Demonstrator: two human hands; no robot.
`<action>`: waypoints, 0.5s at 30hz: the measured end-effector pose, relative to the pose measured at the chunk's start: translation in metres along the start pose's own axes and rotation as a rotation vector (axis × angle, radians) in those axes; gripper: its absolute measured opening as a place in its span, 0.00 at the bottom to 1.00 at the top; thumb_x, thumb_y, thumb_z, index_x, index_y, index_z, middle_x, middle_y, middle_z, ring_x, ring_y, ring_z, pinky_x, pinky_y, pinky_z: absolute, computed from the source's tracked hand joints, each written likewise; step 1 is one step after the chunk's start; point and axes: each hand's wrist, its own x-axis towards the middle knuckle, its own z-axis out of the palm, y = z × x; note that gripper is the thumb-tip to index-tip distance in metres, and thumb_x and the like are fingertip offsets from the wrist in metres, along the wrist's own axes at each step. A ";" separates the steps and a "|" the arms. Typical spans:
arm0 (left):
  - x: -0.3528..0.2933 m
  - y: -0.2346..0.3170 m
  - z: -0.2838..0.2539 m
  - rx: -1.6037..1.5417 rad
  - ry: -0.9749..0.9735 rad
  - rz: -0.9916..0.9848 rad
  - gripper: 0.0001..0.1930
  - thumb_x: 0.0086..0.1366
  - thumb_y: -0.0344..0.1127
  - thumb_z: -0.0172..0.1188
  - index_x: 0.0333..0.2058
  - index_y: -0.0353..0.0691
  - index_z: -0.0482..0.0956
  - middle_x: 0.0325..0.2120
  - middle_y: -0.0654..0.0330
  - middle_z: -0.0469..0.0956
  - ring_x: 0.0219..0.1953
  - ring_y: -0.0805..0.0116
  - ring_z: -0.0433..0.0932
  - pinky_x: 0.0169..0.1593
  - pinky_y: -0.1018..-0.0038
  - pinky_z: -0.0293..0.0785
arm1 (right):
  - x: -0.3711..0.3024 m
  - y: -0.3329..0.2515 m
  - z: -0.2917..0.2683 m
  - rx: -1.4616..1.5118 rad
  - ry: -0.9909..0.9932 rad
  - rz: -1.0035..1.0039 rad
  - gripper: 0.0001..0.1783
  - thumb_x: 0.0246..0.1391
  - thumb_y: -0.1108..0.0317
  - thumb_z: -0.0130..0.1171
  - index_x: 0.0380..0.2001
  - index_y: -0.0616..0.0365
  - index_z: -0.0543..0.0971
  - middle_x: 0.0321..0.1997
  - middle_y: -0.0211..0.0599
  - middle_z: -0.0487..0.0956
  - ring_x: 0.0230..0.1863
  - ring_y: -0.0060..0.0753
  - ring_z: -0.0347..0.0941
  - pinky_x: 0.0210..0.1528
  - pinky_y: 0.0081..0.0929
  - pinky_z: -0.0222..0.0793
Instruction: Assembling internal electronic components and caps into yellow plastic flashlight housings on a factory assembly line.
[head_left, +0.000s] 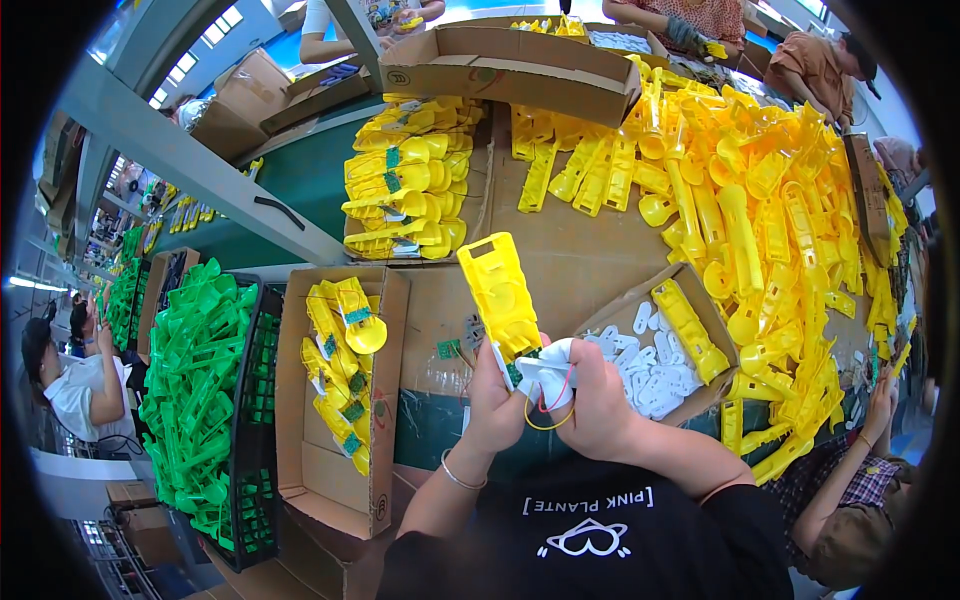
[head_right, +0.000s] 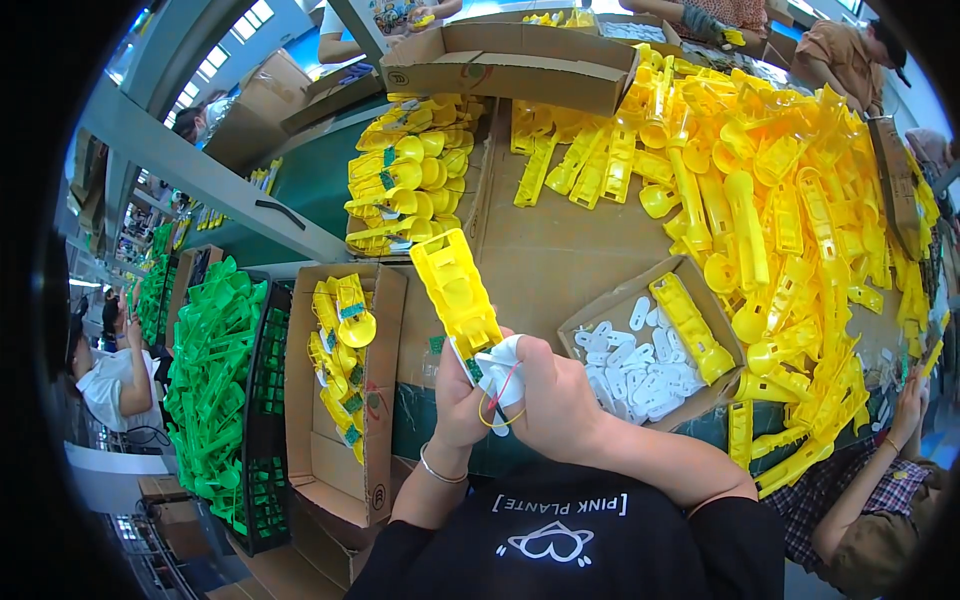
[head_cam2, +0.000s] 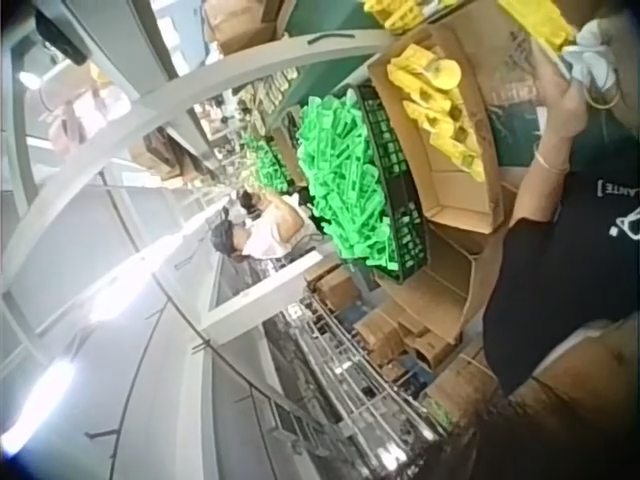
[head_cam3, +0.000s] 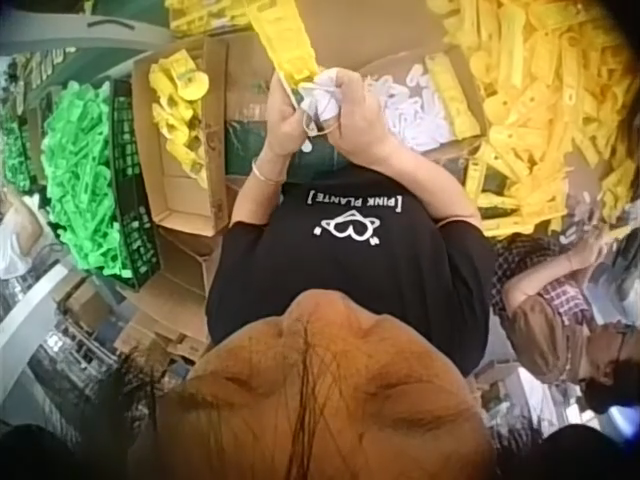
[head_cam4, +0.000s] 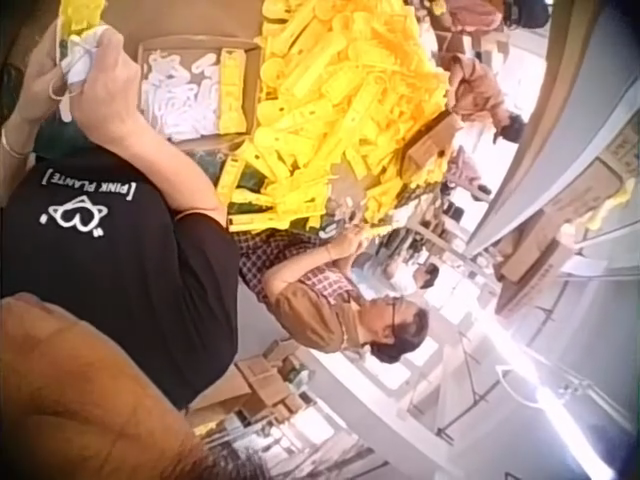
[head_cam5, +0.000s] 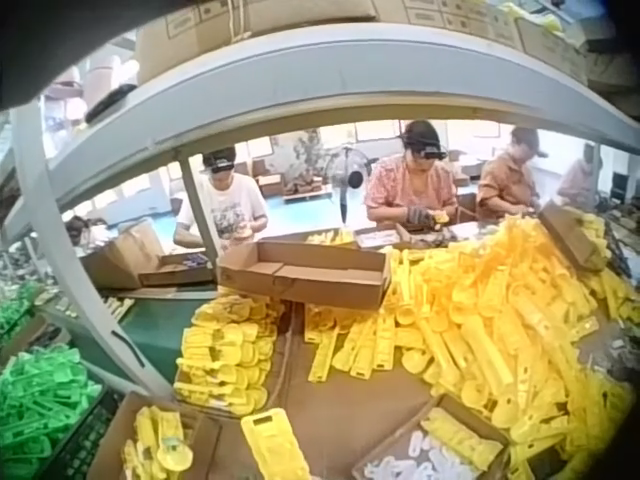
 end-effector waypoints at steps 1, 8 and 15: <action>-0.001 -0.002 0.001 -0.002 0.000 0.000 0.26 0.54 0.23 0.52 0.52 0.35 0.58 0.44 0.57 0.70 0.46 0.69 0.71 0.52 0.74 0.66 | -0.001 -0.001 0.000 -0.001 -0.001 0.000 0.17 0.51 0.73 0.55 0.40 0.66 0.61 0.26 0.44 0.74 0.24 0.42 0.75 0.26 0.30 0.69; -0.006 -0.018 -0.009 0.313 -0.028 0.159 0.24 0.56 0.25 0.53 0.51 0.35 0.56 0.42 0.57 0.68 0.46 0.68 0.70 0.51 0.74 0.65 | -0.003 -0.002 0.004 -0.072 -0.009 -0.010 0.18 0.48 0.75 0.55 0.39 0.65 0.60 0.25 0.47 0.73 0.23 0.48 0.74 0.25 0.31 0.69; 0.001 0.005 -0.013 -0.194 -0.128 -0.161 0.27 0.54 0.27 0.57 0.51 0.34 0.56 0.39 0.56 0.68 0.41 0.65 0.73 0.47 0.69 0.70 | 0.013 0.010 -0.022 -0.081 -0.047 -0.146 0.19 0.42 0.81 0.56 0.41 0.65 0.68 0.26 0.43 0.74 0.24 0.40 0.73 0.24 0.27 0.68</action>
